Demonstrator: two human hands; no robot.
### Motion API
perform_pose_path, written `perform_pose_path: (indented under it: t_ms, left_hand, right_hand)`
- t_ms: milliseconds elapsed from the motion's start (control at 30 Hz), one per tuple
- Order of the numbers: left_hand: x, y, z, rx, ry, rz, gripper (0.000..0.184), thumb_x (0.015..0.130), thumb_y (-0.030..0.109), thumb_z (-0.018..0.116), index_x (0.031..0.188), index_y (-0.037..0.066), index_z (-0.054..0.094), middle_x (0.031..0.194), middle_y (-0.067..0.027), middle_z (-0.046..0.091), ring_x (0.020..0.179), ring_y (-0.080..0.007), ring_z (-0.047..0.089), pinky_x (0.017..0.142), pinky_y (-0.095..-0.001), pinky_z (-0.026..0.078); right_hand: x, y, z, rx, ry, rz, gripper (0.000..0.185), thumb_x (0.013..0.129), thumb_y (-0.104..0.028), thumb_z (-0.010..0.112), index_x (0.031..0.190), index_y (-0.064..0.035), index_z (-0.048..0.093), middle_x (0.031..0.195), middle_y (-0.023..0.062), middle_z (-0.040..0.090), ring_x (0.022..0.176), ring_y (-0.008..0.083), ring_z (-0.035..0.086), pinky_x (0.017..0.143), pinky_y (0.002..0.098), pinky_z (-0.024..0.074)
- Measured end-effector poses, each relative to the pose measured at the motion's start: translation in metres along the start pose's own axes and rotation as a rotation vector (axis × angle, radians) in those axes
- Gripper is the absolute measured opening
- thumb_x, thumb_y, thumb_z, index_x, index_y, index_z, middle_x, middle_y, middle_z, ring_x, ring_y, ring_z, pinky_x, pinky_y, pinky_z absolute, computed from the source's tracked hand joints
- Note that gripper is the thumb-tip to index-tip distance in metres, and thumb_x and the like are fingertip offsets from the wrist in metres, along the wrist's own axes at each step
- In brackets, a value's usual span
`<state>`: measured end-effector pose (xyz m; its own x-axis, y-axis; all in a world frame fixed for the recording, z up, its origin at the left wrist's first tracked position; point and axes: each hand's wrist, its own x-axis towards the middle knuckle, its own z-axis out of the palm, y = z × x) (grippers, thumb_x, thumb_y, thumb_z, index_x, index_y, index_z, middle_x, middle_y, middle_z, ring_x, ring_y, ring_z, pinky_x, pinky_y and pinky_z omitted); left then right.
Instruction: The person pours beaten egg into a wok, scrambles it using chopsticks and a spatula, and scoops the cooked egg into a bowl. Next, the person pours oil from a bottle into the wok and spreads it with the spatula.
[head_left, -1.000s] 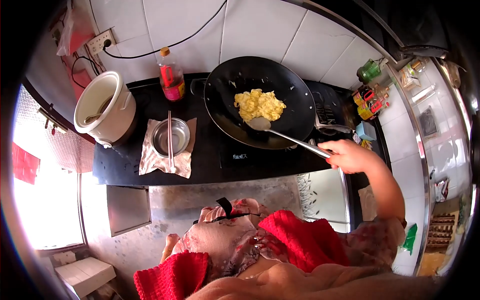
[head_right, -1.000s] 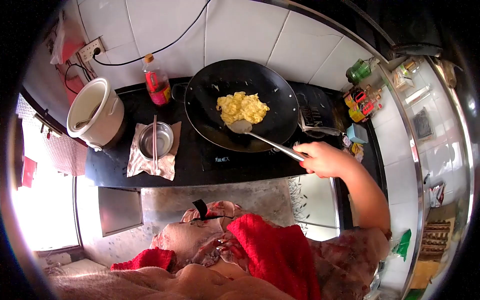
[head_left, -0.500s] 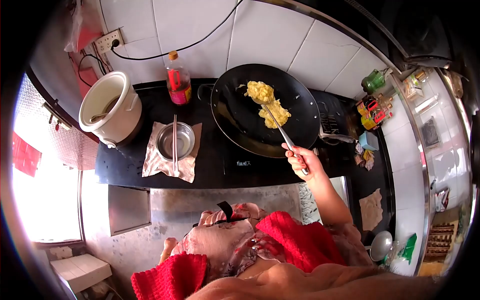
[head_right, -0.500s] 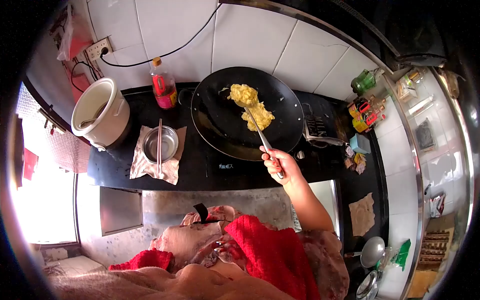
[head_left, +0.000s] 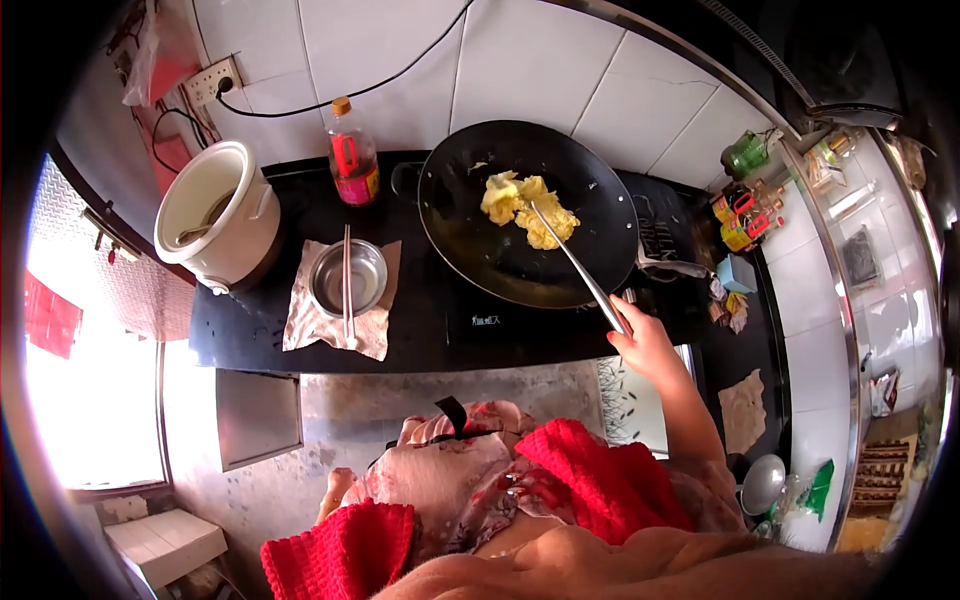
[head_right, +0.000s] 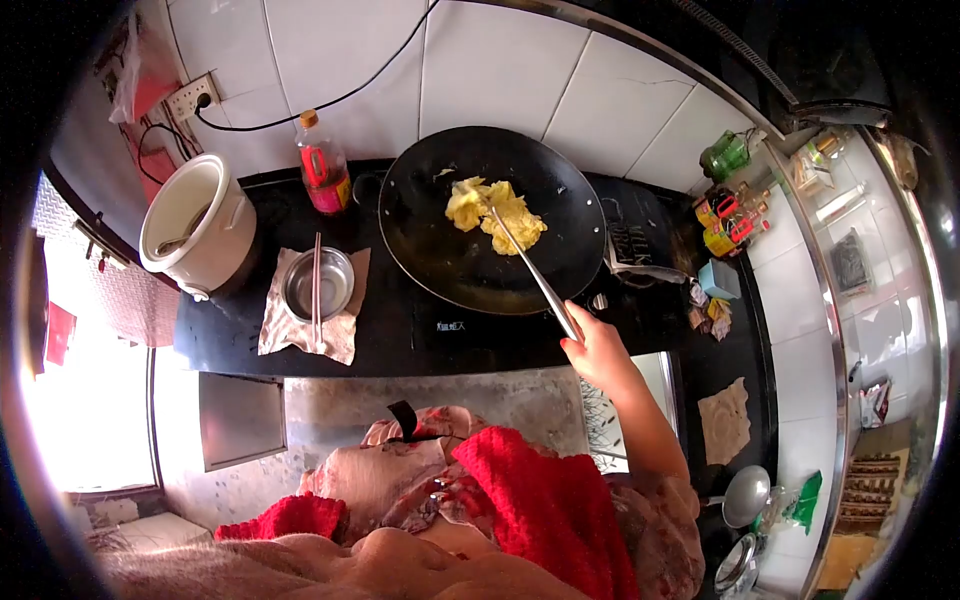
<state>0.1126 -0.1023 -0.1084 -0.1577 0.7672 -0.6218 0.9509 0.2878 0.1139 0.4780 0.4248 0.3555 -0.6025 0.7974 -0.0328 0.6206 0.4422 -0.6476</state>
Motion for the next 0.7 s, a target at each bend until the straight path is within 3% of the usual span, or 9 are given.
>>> perform_pose_path:
  t_ms: [67,100,300,500,700]
  left_hand:
    - [0.001,0.001,0.000,0.025,-0.008,0.011,0.018,0.074,0.030,0.058,0.073,0.018,0.071,0.082,-0.0046,0.067,0.079,-0.0249,0.066,0.067,-0.0367,0.054]
    - [0.001,0.001,-0.001,0.040,0.000,0.019,0.018,0.074,0.030,0.058,0.073,0.018,0.071,0.081,-0.0045,0.067,0.079,-0.0246,0.066,0.067,-0.0367,0.054]
    - [0.003,0.004,-0.008,0.016,0.058,0.045,0.017,0.074,0.031,0.058,0.074,0.021,0.071,0.081,-0.0040,0.067,0.080,-0.0238,0.065,0.068,-0.0366,0.054]
    - [0.002,0.003,-0.004,-0.014,0.031,0.036,0.016,0.073,0.030,0.058,0.073,0.021,0.071,0.078,-0.0039,0.067,0.077,-0.0253,0.066,0.066,-0.0379,0.054]
    - [-0.004,0.013,-0.021,-0.003,0.031,0.033,0.017,0.072,0.029,0.057,0.070,0.017,0.070,0.077,-0.0067,0.068,0.074,-0.0278,0.066,0.064,-0.0395,0.054]
  right_hand:
    - [-0.011,0.010,0.003,-0.238,0.117,-0.239,0.053,0.078,-0.002,0.058,0.130,-0.0053,0.045,0.086,0.0147,0.061,0.065,0.0244,0.060,0.056,0.0348,0.0467]
    - [-0.019,-0.007,-0.005,-0.271,0.023,-0.075,0.055,0.077,-0.002,0.060,0.130,-0.0067,0.046,0.092,0.0187,0.058,0.078,0.0336,0.059,0.067,0.0389,0.0471]
    - [-0.032,-0.037,-0.009,-0.425,0.108,0.003,0.057,0.076,-0.002,0.060,0.131,-0.0102,0.046,0.083,0.0173,0.055,0.072,0.0351,0.057,0.064,0.0409,0.0472]
    - [-0.050,-0.034,-0.012,-0.484,-0.017,0.047,0.059,0.077,-0.006,0.060,0.133,-0.0122,0.042,0.085,0.0171,0.055,0.072,0.0356,0.059,0.063,0.0421,0.0484]
    - [-0.041,-0.037,-0.014,-0.359,0.113,0.015,0.056,0.076,-0.002,0.061,0.129,-0.0101,0.047,0.085,0.0183,0.056,0.074,0.0364,0.057,0.065,0.0409,0.0469]
